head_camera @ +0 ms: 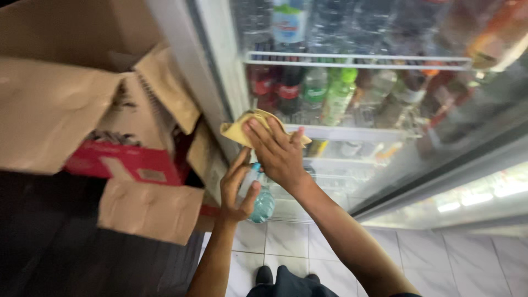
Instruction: The person sprays liquid from a bottle onto the glass door of a refrigerator and wipes the surface with a cloth.
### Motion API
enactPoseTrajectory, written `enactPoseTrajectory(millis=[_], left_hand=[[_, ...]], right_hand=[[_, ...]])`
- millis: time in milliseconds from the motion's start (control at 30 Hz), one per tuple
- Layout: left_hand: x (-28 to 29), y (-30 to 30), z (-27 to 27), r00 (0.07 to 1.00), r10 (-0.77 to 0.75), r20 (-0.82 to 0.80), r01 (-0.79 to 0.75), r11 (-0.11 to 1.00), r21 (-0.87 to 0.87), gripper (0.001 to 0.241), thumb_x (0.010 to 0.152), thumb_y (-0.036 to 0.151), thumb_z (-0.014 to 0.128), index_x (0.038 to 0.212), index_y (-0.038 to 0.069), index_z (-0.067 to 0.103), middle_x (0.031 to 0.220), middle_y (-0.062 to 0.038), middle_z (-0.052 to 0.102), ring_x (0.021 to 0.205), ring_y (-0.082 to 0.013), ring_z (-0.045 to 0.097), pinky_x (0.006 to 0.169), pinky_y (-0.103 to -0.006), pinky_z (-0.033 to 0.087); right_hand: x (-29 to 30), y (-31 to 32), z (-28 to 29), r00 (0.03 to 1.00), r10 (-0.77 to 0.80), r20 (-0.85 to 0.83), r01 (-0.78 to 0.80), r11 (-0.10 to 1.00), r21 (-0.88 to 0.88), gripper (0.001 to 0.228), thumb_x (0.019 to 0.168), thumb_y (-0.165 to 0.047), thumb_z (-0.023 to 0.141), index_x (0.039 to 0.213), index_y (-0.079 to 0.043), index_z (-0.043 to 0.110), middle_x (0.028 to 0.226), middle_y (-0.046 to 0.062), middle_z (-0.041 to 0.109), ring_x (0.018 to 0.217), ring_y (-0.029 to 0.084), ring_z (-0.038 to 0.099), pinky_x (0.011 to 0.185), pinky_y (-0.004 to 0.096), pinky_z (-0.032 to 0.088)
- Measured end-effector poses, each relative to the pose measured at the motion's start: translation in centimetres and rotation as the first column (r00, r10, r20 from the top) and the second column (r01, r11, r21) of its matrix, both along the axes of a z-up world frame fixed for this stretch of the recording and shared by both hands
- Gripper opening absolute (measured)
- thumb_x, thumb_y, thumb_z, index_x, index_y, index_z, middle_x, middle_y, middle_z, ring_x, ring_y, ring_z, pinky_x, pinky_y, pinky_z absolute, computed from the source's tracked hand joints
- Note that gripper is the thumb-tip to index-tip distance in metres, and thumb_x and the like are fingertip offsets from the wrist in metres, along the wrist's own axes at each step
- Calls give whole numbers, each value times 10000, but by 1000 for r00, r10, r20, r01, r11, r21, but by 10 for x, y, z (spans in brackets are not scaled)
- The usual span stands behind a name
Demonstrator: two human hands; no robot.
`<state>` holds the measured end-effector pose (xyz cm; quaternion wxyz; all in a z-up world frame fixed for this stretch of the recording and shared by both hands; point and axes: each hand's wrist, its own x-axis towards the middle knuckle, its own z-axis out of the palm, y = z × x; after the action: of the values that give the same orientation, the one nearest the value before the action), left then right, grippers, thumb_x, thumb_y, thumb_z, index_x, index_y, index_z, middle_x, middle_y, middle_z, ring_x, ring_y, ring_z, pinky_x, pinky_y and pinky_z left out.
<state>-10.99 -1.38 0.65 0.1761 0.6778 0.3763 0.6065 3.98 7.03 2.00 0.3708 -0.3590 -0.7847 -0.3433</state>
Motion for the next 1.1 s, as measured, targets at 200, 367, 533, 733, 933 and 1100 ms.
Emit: enactPoseTrajectory(millis=[200, 367, 533, 733, 933, 1100], left_hand=[[69, 16, 15, 952, -306, -18, 305, 951, -42, 420, 989, 344, 644, 1130, -50, 681, 1480, -308, 557, 1299, -377, 643, 1110, -412, 485], [131, 25, 29, 862, -506, -25, 504, 861, -64, 366, 1012, 305, 605, 1119, -41, 661, 1527, -295, 537, 1362, -376, 613, 1142, -416, 482], [153, 21, 24, 853, -519, 45, 519, 855, 22, 362, 1042, 311, 575, 1101, -37, 652, 1540, -273, 531, 1432, -388, 572, 1192, -433, 459], [113, 12, -2, 916, -396, 70, 399, 916, -43, 444, 1043, 384, 579, 1089, -46, 674, 1590, -283, 455, 1458, -389, 511, 1214, -473, 403], [48, -3, -26, 970, -169, 173, 185, 979, -82, 486, 1044, 408, 581, 1105, -67, 665, 1589, -293, 462, 1394, -365, 560, 1185, -459, 416], [7, -14, -45, 974, 104, 203, -106, 994, -2, 523, 1066, 407, 534, 1166, -96, 640, 1573, -275, 427, 1333, -346, 515, 1144, -459, 408]], right_hand=[[104, 5, -34, 984, -81, -158, 68, 994, -88, 485, 1034, -329, 604, 1478, -133, 608, 1555, 87, 505, 1480, 396, 374, 1179, 688, -94], [200, -8, -45, 937, -241, -254, 227, 970, -84, 584, 1018, -221, 596, 1546, -32, 434, 1585, 202, 446, 1525, 493, 320, 1215, 706, -71], [259, -26, -33, 801, -398, -448, 382, 915, -131, 657, 1026, -107, 529, 1602, 70, 267, 1652, 310, 312, 1590, 468, 246, 1295, 656, -22], [183, -24, -34, 527, -260, -809, 160, 965, -206, 714, 1156, -207, 467, 1680, 48, 55, 1731, 275, 64, 1643, 408, 36, 1333, 562, -19], [61, -18, -45, 677, -114, -727, -64, 975, -213, 826, 1163, -347, 495, 1661, 52, -29, 1704, 280, -77, 1598, 486, -89, 1317, 593, -41], [-4, -2, -62, 935, -7, -355, -61, 982, -180, 712, 1102, -316, 581, 1651, -24, 235, 1705, 224, 179, 1572, 483, 82, 1257, 646, 42]])
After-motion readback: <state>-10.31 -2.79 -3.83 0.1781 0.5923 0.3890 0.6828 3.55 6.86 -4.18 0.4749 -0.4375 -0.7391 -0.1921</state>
